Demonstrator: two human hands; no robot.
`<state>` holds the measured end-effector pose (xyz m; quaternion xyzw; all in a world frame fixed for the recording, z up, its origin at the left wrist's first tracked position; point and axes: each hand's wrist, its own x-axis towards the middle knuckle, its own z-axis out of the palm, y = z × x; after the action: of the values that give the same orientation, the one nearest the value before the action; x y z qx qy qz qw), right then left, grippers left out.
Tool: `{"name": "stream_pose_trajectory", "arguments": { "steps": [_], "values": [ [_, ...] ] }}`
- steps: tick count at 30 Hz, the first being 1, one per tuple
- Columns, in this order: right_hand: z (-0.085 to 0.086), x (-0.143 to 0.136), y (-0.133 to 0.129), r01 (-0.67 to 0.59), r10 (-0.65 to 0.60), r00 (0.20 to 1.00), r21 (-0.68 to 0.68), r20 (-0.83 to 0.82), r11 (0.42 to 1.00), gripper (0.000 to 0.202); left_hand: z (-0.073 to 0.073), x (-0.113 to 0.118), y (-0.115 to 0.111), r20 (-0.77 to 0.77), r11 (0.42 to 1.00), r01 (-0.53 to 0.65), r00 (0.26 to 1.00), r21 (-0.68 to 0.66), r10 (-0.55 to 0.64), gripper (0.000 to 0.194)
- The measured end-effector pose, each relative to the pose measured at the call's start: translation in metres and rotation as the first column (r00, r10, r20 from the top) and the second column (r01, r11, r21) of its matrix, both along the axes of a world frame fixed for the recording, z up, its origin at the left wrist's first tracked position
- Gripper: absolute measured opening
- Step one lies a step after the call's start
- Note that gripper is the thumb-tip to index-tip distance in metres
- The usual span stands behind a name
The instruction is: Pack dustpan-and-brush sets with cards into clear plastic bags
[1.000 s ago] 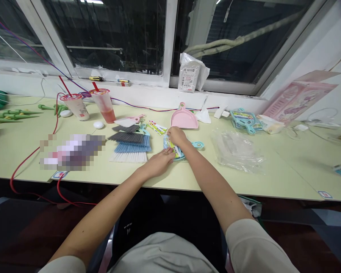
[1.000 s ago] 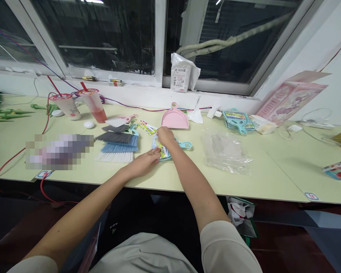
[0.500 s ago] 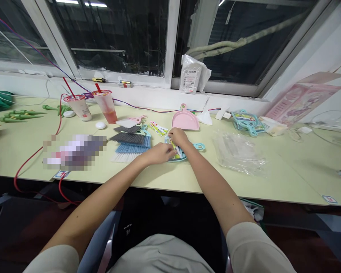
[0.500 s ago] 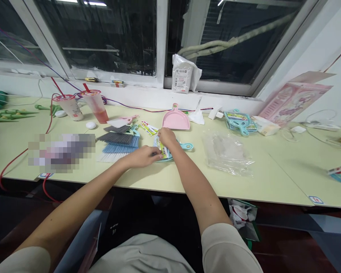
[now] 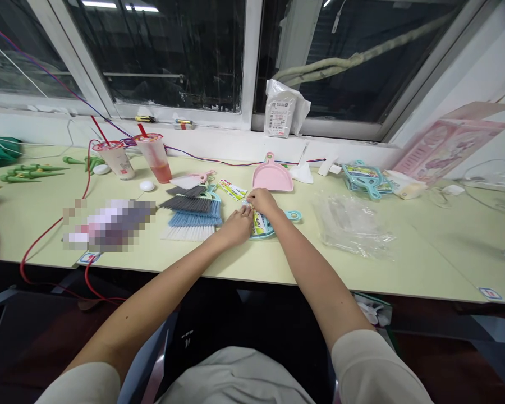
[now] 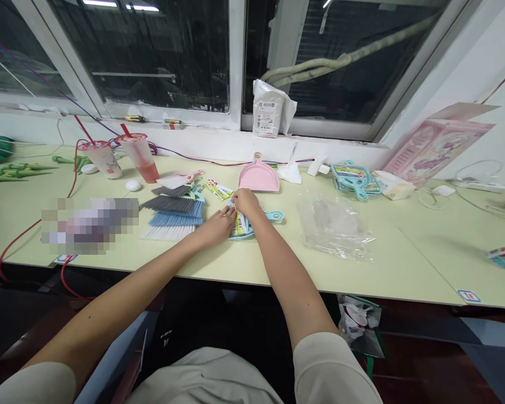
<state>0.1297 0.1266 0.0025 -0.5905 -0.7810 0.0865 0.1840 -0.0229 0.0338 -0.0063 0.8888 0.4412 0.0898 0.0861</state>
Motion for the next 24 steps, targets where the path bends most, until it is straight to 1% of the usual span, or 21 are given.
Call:
{"name": "stream_pose_trajectory", "arguments": {
  "steps": [5,9,12,15,18,21,24],
  "values": [
    [-0.003,0.001,0.001,-0.003,0.003,1.0,0.01,-0.006,1.0,0.025,0.009,-0.012,-0.026,0.007,0.996,0.041,0.999,-0.083,-0.041,0.052],
    [-0.005,0.001,0.001,0.013,-0.013,1.0,0.023,-0.002,1.0,0.025,0.014,-0.018,-0.053,0.125,0.99,0.051,0.992,-0.128,-0.035,0.048],
    [-0.005,0.0,0.0,0.02,-0.021,1.0,0.022,0.02,1.0,0.025,0.014,-0.021,-0.066,0.172,0.99,0.045,0.985,-0.137,-0.02,0.046],
    [-0.003,-0.002,-0.003,0.017,-0.018,0.998,0.013,0.064,1.0,0.026,0.008,-0.022,-0.07,0.17,0.994,0.047,0.985,-0.094,-0.031,0.039],
    [0.003,-0.004,-0.01,-0.023,0.02,0.993,0.029,0.119,0.999,0.028,0.001,-0.02,-0.07,0.172,1.0,0.006,0.985,-0.014,-0.004,0.037],
    [0.015,-0.004,-0.018,-0.038,0.028,0.993,0.09,0.119,0.995,0.033,-0.002,-0.019,-0.069,0.199,0.998,-0.039,0.98,0.041,0.03,0.037],
    [0.033,0.003,-0.031,-0.015,0.008,0.999,0.17,0.043,0.985,0.042,-0.002,-0.021,-0.067,0.24,0.999,-0.016,0.971,0.036,0.006,0.035]
  ]
}}
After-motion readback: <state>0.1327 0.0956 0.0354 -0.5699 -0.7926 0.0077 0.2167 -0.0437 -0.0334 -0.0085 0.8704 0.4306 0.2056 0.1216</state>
